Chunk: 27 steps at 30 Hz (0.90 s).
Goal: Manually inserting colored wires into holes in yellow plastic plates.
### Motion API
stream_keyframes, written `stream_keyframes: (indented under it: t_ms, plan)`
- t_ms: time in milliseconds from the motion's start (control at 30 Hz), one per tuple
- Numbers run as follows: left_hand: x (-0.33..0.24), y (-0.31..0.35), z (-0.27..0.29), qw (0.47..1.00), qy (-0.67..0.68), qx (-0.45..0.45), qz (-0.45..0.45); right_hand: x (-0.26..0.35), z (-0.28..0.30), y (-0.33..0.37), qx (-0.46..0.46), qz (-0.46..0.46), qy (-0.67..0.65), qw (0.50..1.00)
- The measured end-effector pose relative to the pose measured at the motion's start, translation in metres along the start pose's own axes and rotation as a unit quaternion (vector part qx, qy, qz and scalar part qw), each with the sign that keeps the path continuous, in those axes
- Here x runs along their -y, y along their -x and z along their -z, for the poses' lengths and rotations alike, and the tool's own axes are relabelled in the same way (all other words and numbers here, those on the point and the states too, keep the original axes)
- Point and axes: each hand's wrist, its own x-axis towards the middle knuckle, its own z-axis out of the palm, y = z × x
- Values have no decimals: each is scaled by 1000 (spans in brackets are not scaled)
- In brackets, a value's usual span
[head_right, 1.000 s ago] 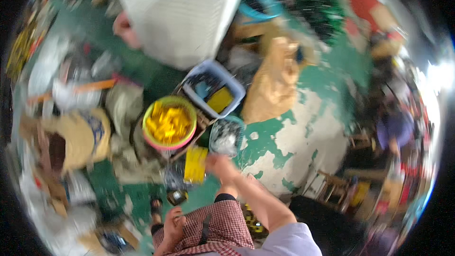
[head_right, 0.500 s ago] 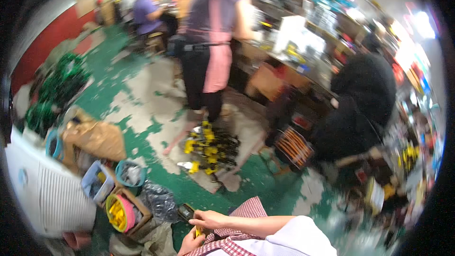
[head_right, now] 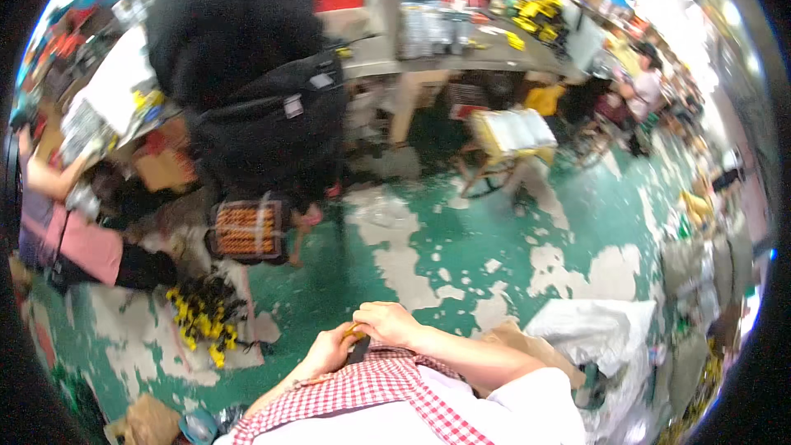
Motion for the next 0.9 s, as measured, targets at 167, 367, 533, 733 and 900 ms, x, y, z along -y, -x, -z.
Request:
stream_keyframes:
  t_ms: [167,367,533,733,900]
  plan:
    - [-72,-141,-20,982,-44,176,-58,-74,98,22,-108,-110,18,988]
    - [-104,-294,-13,957,-90,262,-88,-174,163,-6,-162,-199,-15,966]
    - [-146,-437,-18,960,-103,250,-72,-285,254,-61,-169,-223,-26,960]
    - [-250,-616,25,957,-108,219,-153,-386,409,-149,-170,-193,-20,966]
    - [-304,-692,37,946,-79,238,-206,-450,532,-159,-236,-347,-39,907]
